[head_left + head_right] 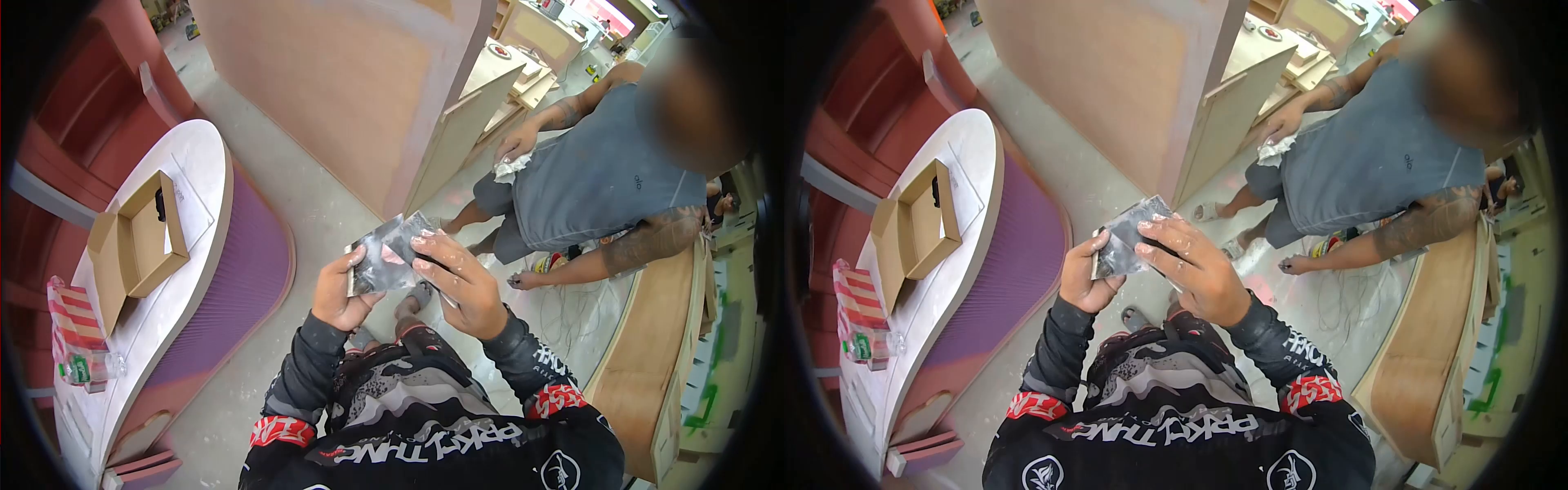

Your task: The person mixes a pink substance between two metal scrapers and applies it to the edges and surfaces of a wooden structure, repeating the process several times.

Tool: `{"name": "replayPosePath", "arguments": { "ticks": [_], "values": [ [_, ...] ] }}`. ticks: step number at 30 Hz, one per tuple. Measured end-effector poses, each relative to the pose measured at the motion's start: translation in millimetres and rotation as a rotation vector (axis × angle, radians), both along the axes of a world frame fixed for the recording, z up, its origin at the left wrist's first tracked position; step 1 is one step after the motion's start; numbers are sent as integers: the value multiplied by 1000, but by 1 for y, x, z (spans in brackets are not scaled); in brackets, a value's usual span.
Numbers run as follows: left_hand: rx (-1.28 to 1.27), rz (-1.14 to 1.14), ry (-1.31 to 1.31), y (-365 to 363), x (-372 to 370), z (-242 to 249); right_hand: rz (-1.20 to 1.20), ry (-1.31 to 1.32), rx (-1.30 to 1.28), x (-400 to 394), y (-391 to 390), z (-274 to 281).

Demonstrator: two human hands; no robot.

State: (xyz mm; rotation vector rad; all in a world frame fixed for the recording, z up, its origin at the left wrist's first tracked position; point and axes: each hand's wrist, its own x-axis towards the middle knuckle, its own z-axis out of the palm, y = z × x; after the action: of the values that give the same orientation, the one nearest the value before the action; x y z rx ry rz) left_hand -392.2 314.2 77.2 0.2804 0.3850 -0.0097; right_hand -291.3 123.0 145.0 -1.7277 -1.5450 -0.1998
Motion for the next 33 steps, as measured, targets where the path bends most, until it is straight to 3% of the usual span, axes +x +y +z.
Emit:
{"name": "replayPosePath", "arguments": {
  "ticks": [3,5,6,7,9,10,11,13,14,15,17,19,21,25,27,29,30,31,33],
  "values": [
    [-94,6,-97,2,3,-1,-4,115,26,-2,3,-35],
    [77,17,2,9,5,7,-91,240,-77,2,-9,-55],
    [20,89,17,12,6,6,-37,166,-270,13,-22,-67],
    [25,87,19,12,6,9,-38,169,-265,17,-33,-78],
    [309,211,-31,16,5,16,-105,570,-264,13,-44,-101],
    [312,215,-34,18,7,9,-299,784,-227,9,-47,-110],
    [607,302,-45,19,6,-7,-298,784,-225,9,-43,-102],
    [1207,450,-75,19,3,-29,-82,1945,513,5,-31,-76],
    [1271,469,-157,3,3,-3,66,2087,579,0,-27,-58],
    [1281,448,-171,-1,9,4,65,2084,609,-2,-24,-55],
    [1815,708,-593,-4,20,11,162,2288,529,-5,-20,-53],
    [1870,632,-717,3,22,10,155,2372,554,-7,-13,-49],
    [2156,503,-1001,6,24,24,286,2521,473,-9,-9,-30],
    [2202,469,-1008,16,16,33,207,2471,533,12,-11,-27],
    [2192,445,-1027,22,13,33,335,2434,585,26,-20,-28],
    [2072,134,-895,27,10,9,317,1956,719,35,-21,-1],
    [1885,222,-677,20,7,-4,145,1781,700,32,-17,17],
    [1887,213,-685,14,13,-7,143,1780,712,29,-17,27],
    [629,203,15,0,20,-12,-278,861,83,16,-24,33]
  ]
}}
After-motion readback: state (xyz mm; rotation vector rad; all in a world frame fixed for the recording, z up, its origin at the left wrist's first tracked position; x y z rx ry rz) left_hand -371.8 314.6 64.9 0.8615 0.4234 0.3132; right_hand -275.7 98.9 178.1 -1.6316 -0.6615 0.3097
